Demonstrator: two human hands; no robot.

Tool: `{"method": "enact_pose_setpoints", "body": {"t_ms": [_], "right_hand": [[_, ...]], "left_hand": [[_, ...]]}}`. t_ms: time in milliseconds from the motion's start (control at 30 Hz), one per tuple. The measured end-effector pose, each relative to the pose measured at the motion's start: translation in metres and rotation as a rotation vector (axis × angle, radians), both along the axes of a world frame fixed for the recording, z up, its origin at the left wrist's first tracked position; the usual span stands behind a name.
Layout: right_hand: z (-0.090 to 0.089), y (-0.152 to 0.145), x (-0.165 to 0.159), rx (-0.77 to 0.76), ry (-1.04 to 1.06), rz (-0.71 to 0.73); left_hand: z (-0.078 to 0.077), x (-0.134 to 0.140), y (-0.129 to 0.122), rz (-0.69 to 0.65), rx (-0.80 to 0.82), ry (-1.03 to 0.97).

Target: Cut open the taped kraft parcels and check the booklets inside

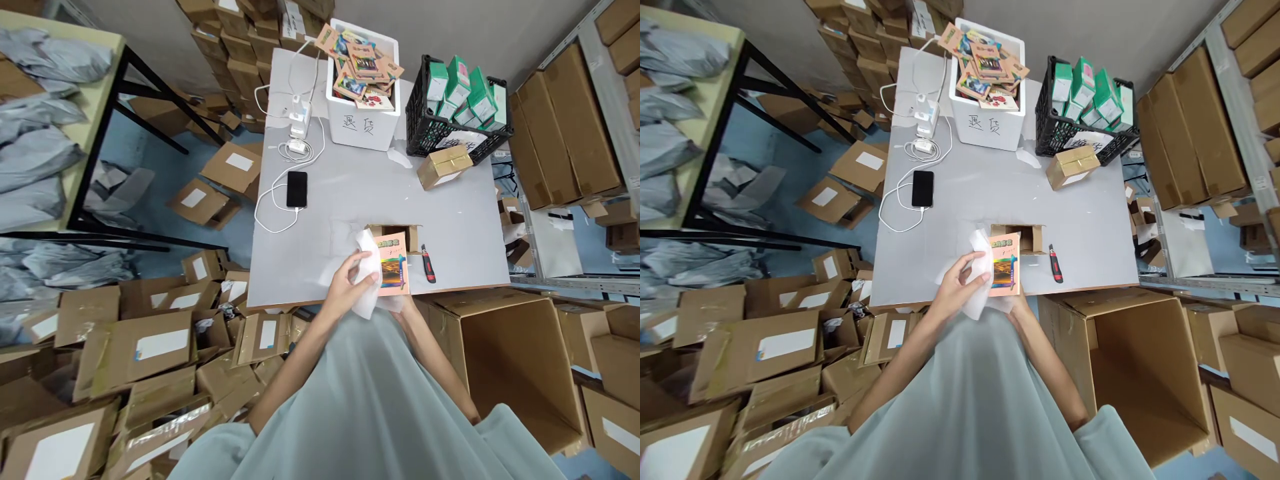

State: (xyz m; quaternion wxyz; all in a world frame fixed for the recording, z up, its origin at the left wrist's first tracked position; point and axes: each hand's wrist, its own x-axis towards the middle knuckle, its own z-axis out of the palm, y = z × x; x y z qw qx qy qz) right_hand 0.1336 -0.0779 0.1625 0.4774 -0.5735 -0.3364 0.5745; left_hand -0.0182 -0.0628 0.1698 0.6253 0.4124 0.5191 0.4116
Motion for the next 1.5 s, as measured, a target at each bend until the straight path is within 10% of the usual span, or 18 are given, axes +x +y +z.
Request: {"method": "enact_pose_setpoints", "body": {"t_ms": [133, 833, 1200, 1500], "right_hand": [[0.008, 0.009, 0.012, -0.035, 0.001, -0.061], [-0.013, 0.009, 0.081, -0.140, 0.048, -0.189], [-0.113, 0.043, 0.236, -0.172, -0.260, -0.676], [-0.154, 0.042, 0.183, -0.197, -0.376, -0.475]], "left_hand": [[-0.005, -0.006, 0.007, 0.057, -0.263, -0.215], [0.002, 0.003, 0.058, -0.090, -0.258, -0.135], [-0.035, 0.020, 0.098, -0.067, -0.425, -0.106], [-0.070, 0.025, 0.112, -0.205, -0.286, 0.378]]}}
